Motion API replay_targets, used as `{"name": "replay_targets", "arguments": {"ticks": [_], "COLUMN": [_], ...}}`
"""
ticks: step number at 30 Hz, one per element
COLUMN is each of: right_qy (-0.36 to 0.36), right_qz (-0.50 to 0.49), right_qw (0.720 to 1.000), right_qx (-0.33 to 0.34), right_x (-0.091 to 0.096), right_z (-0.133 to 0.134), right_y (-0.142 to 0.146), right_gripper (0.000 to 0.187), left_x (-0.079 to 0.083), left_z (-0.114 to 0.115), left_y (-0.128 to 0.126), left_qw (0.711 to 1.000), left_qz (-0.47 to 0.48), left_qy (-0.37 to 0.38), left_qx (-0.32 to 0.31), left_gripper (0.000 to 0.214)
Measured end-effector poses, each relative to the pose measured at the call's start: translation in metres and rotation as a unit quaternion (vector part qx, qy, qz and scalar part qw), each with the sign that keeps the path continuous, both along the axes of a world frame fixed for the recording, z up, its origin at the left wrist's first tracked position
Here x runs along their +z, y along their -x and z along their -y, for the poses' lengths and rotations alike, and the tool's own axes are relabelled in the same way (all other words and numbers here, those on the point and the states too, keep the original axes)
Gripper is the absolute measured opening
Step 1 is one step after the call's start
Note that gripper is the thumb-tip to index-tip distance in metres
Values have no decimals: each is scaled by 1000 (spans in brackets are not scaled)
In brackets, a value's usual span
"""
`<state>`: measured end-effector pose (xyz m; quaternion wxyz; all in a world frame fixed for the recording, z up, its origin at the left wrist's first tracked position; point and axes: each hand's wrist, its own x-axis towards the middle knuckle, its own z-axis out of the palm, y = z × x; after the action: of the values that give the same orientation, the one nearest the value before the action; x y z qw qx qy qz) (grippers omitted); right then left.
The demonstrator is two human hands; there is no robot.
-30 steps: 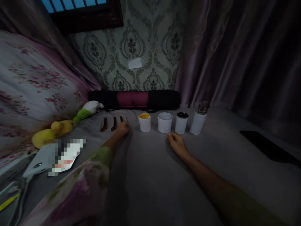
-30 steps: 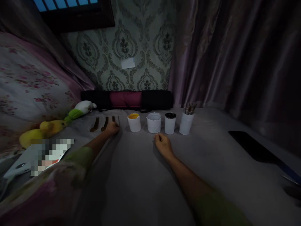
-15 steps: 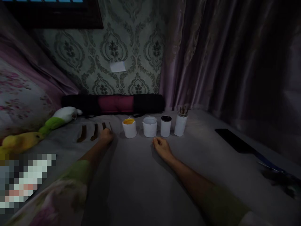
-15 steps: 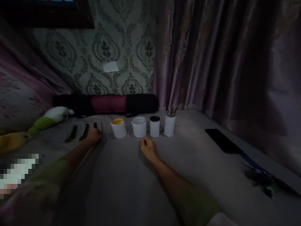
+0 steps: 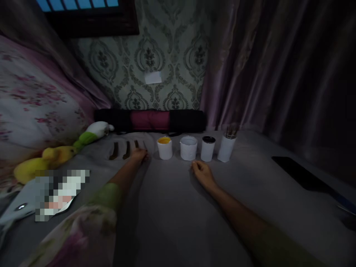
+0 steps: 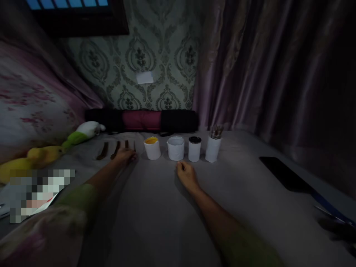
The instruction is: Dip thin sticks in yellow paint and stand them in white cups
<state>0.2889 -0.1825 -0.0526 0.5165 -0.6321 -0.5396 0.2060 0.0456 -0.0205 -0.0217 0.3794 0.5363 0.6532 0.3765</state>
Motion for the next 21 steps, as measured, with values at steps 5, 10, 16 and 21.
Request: {"name": "replay_targets", "arguments": {"ticks": [5,10,16,21], "right_qy": [2,-3,0,2], "right_qz": [-3,-12,-11,-7], "right_qw": [1000,1000,1000,1000], "right_qx": [11,4,0,2], "right_x": [0,2,1,1], "right_z": [-2,-1,-2,-2], "right_y": [0,1,1,0], "right_gripper": [36,37,37,36], "left_x": [-2,-9,-10,-9], "left_z": [3,7,18,31], "left_y": [-2,-2,-8,-14], "left_qw": [990,972,951,936], "left_qz": [130,225,303,347], "left_qy": [48,56,47,54], "left_qx": [34,38,46,33], "left_gripper": [8,13,18,21]}}
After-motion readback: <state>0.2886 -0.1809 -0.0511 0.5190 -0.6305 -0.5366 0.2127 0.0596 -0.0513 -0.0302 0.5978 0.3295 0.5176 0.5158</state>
